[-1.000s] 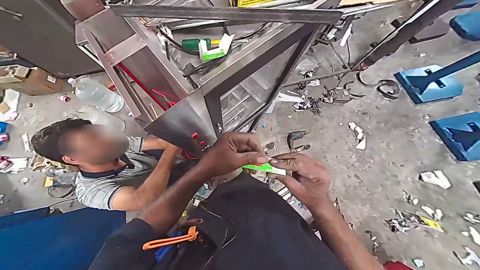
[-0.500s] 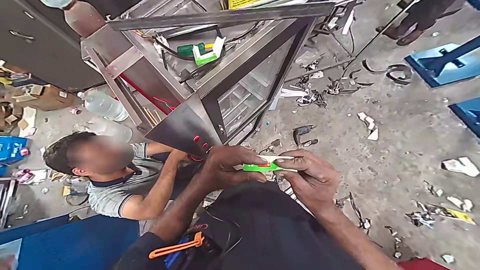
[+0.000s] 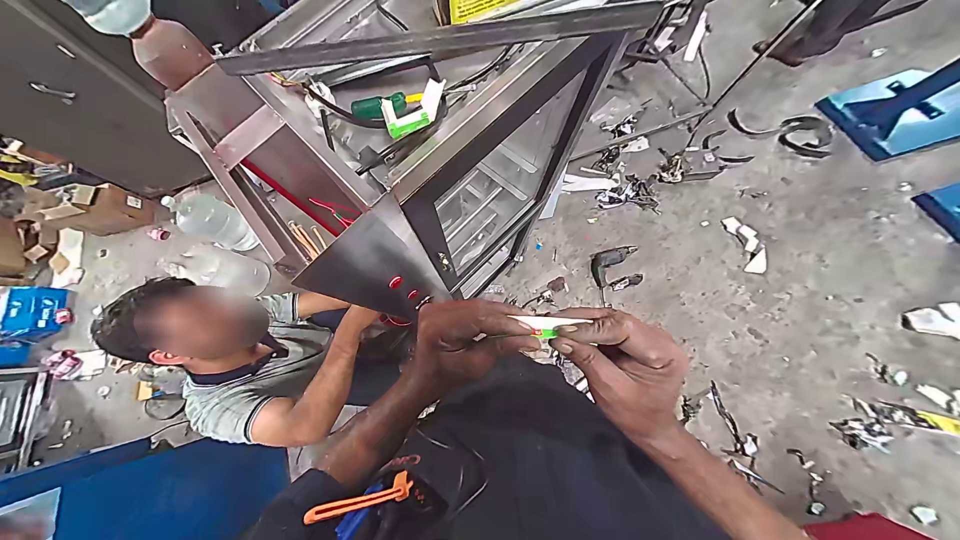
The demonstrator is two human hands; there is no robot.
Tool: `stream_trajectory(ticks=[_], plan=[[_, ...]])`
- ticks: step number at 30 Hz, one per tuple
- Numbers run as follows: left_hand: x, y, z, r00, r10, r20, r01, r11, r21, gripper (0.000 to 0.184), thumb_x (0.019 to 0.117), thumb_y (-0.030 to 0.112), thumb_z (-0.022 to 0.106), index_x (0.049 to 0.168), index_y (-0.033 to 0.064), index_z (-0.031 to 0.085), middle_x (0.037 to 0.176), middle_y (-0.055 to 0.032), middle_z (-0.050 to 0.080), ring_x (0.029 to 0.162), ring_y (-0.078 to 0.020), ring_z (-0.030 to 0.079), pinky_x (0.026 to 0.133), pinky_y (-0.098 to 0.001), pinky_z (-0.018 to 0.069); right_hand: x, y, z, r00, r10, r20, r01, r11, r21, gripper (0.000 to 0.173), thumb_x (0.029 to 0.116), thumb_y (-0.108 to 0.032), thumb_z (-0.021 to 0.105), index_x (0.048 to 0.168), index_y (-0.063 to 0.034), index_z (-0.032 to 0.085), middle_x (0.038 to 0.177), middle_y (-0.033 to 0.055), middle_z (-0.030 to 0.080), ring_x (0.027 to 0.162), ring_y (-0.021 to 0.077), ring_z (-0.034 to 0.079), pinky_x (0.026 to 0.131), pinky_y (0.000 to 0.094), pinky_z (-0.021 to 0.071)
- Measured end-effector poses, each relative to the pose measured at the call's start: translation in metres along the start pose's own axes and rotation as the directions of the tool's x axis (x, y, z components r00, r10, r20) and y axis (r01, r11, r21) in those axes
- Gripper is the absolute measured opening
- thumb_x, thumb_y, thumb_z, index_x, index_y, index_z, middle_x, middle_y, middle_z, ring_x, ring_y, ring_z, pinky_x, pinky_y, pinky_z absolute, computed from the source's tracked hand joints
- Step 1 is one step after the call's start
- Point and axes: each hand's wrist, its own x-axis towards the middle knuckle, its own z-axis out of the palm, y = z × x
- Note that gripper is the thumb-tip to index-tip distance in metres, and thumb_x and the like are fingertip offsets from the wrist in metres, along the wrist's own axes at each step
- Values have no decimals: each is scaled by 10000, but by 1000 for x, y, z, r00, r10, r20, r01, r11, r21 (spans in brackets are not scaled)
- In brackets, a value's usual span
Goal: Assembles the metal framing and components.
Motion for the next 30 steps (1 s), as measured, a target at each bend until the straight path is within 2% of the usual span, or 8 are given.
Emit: stream_trajectory(ticks=[9,12,16,20,24,25,27,30], plan=[[2,5,8,993,-91,-69,78,982,-175,130,873,-56,765,996,-21,742,968,-138,779,922,-203,770,845,-350,649,4,-7,7,994,50,-94,-41,995,89,100,894,-10,769,955,-71,718,992,79,783,871,156,759,768,277,633],[2,5,11,986,-114,-126,81,967,-241,206,884,-74,742,1055,29,689,967,-107,771,898,-195,765,841,-367,648,6,-9,7,991,64,-115,-58,997,52,183,896,-53,786,1035,-110,681,935,19,753,812,133,736,743,286,639],[0,13,11,947,-251,-201,198,948,-251,330,919,-55,705,1152,119,549,935,-88,767,852,-229,774,791,-403,663,5,-10,-1,984,175,9,-174,982,-72,233,1005,-112,659,1184,31,701,980,77,762,823,139,732,746,300,637],[8,16,2,920,-307,-243,289,951,-107,510,886,-33,746,1296,111,480,803,-94,737,691,-194,736,702,-373,652,2,-8,-3,933,338,124,-309,929,-206,194,1022,-208,654,1048,-33,732,913,23,775,796,93,732,712,251,615],[13,12,-4,869,-452,-202,438,892,-114,659,861,20,792,1454,52,506,792,-148,732,651,-205,713,662,-361,642,-1,0,2,903,404,145,-391,914,-110,183,1032,-180,621,982,-27,709,842,27,732,731,92,676,662,241,559],[11,9,-4,857,-487,-171,464,872,-155,585,865,19,789,1406,21,565,819,-153,746,679,-194,721,685,-351,636,-1,1,3,910,396,123,-387,917,-94,179,1036,-166,609,980,-24,703,841,28,730,733,92,675,668,238,557],[7,4,1,839,-531,-121,496,837,-229,285,880,11,775,1147,-47,692,849,-145,756,732,-181,729,724,-348,632,-2,3,6,922,375,92,-367,926,-92,184,1039,-157,599,979,-16,701,850,37,738,748,106,691,681,254,576],[-1,-1,13,826,-546,-142,488,817,-308,81,886,-4,764,928,-61,724,806,-137,740,711,-177,720,711,-343,633,-8,5,12,912,399,99,-394,917,-69,189,1044,-148,586,979,-10,698,853,48,739,771,126,707,699,275,590]])
